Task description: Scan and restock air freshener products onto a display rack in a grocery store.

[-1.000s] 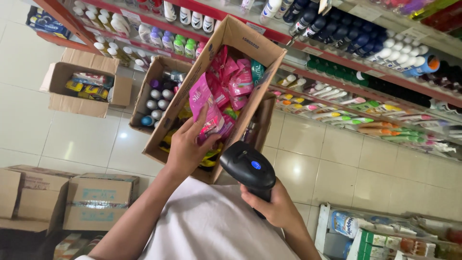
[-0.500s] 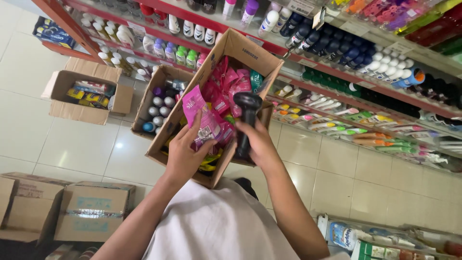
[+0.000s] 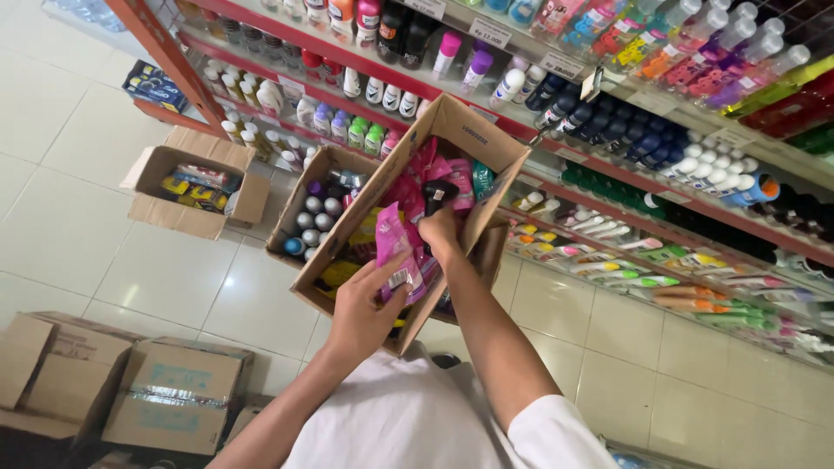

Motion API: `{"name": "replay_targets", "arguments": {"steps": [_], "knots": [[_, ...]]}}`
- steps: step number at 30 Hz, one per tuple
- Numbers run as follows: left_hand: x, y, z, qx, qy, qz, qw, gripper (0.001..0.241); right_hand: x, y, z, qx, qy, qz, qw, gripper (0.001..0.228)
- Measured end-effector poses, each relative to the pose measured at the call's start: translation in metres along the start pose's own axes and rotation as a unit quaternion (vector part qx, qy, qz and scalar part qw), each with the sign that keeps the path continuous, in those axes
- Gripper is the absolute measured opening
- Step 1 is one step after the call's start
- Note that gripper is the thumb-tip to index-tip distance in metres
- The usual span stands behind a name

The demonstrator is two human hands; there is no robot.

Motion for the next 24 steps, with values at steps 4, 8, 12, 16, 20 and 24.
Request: {"name": "replay_targets", "arguments": {"steps": [4, 8, 12, 16, 20, 24], "knots": [[-0.018, 0.008, 0.003, 0.000, 0.068, 0.093, 0.993, 0.039, 0.049, -0.049, -0.013, 0.135, 0.101, 0.009, 0.986, 0.049], [-0.021, 0.016, 0.021, 0.039, 0.230, 0.092, 0.968, 0.043, 0.120, -0.160, -0.075, 0.272, 0.406, -0.048, 0.871, 0.046], [-0.042, 0.011, 0.063, 0.086, 0.312, 0.268, 0.908, 0.035, 0.144, -0.225, -0.133, 0.260, 0.355, -0.150, 0.885, 0.042], [-0.037, 0.003, 0.116, 0.196, 0.365, 0.281, 0.866, 0.031, 0.143, -0.249, -0.177, 0.159, 0.261, -0.204, 0.930, 0.030], [-0.053, -0.005, 0.153, 0.266, 0.353, 0.307, 0.842, 0.036, 0.091, -0.248, -0.233, -0.002, 0.198, -0.189, 0.962, 0.018], [-0.070, -0.006, 0.166, 0.261, 0.154, 0.317, 0.899, 0.046, 0.049, -0.257, -0.280, -0.022, 0.238, -0.134, 0.962, 0.013]]}}
Point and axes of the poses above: each hand's wrist, its own y-axis towards the middle knuckle, its own z-axis out of the palm, x = y × z, the point moved 8 cm from there along y, towards the middle knuckle, and after that the axes turned 6 degrees about x, right-handed, at the moved point
